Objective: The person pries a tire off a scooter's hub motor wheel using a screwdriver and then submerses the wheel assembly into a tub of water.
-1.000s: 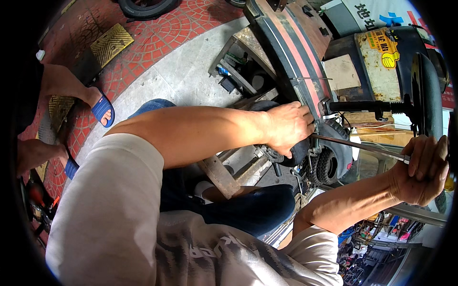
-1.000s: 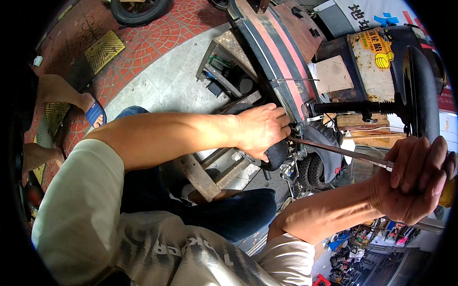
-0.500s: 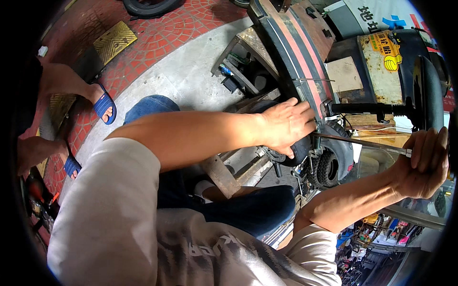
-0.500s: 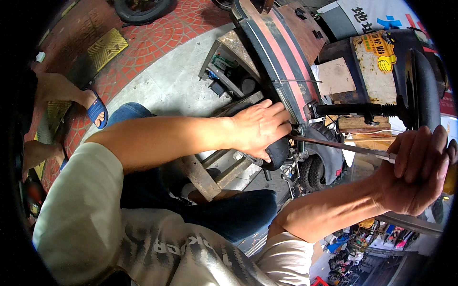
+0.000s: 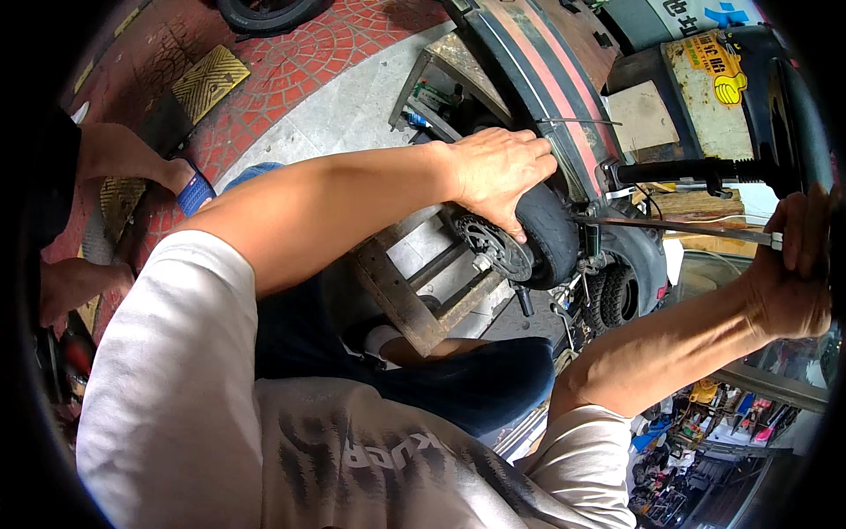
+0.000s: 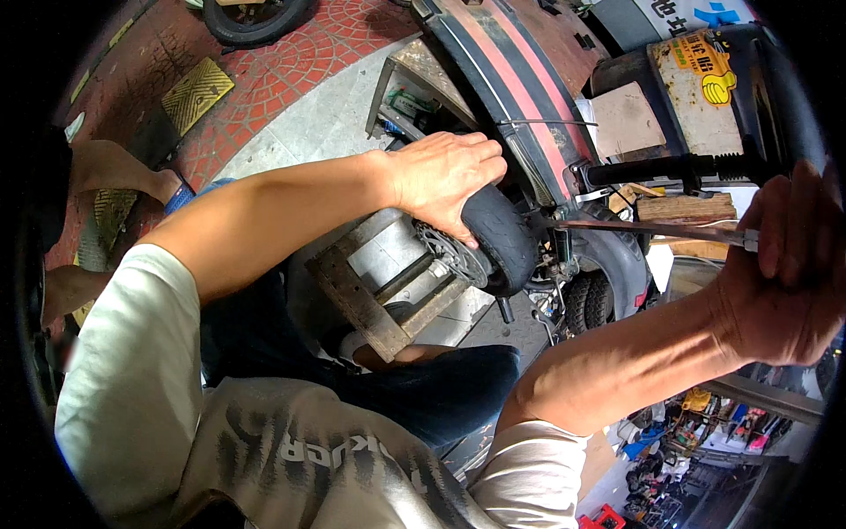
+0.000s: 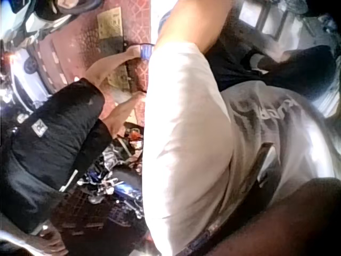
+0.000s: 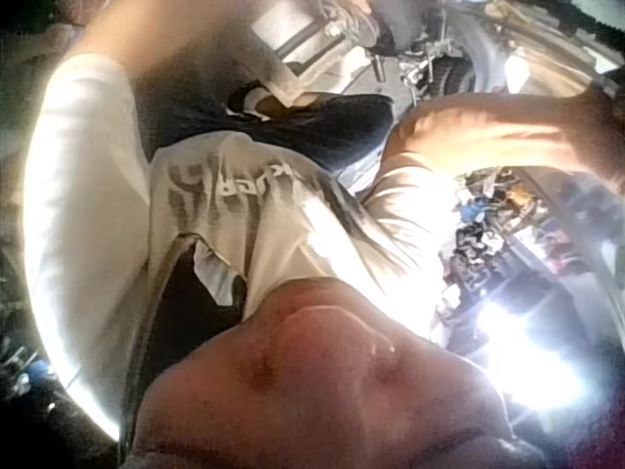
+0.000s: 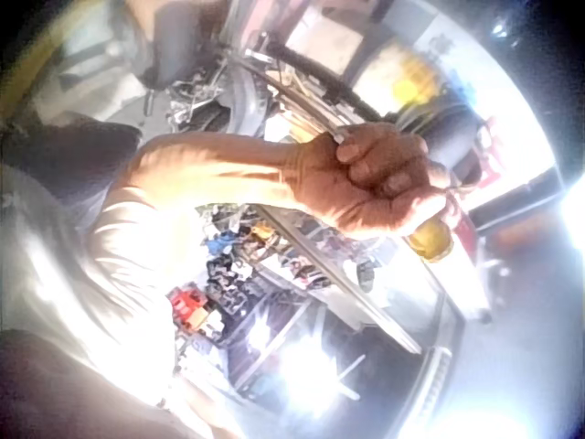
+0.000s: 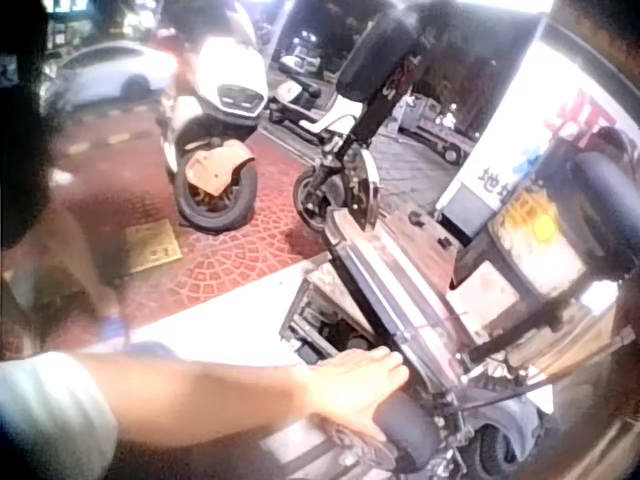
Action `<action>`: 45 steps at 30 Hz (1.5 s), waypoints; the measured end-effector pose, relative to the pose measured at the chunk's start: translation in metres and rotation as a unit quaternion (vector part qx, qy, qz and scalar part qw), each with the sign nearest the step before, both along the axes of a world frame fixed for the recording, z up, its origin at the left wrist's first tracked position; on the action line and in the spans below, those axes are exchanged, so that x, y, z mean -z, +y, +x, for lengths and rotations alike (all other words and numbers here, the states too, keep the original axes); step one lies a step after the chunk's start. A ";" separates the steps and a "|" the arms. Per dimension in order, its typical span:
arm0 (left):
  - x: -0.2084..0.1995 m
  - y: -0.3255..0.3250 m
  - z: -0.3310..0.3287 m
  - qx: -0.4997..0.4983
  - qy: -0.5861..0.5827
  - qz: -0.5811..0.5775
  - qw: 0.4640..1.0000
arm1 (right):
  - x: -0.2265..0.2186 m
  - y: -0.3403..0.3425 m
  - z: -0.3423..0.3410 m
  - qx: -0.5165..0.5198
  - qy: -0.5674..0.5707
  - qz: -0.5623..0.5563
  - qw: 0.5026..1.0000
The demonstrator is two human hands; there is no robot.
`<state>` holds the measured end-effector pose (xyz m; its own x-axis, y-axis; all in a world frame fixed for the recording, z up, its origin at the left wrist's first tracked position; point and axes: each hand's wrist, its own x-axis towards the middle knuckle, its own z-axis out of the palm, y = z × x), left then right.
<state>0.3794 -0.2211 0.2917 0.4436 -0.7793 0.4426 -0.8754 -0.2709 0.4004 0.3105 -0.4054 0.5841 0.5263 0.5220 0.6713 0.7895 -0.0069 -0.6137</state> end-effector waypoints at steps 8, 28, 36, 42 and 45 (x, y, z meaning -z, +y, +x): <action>0.007 -0.010 0.007 0.019 -0.005 -0.016 1.000 | 0.003 0.005 -0.012 -0.049 0.010 0.004 0.999; -0.020 0.037 0.026 0.055 0.196 0.010 0.979 | 0.025 0.044 -0.024 0.211 0.005 0.188 0.959; -0.031 0.064 -0.013 -0.104 0.106 -0.026 0.989 | 0.009 0.008 -0.011 0.120 0.087 0.131 0.980; -0.041 0.063 -0.028 0.058 0.646 -0.277 0.709 | 0.013 -0.009 -0.011 0.229 0.017 0.155 0.961; -0.042 0.064 -0.032 0.200 0.741 -0.363 0.528 | 0.013 -0.009 -0.011 0.216 0.009 0.173 0.961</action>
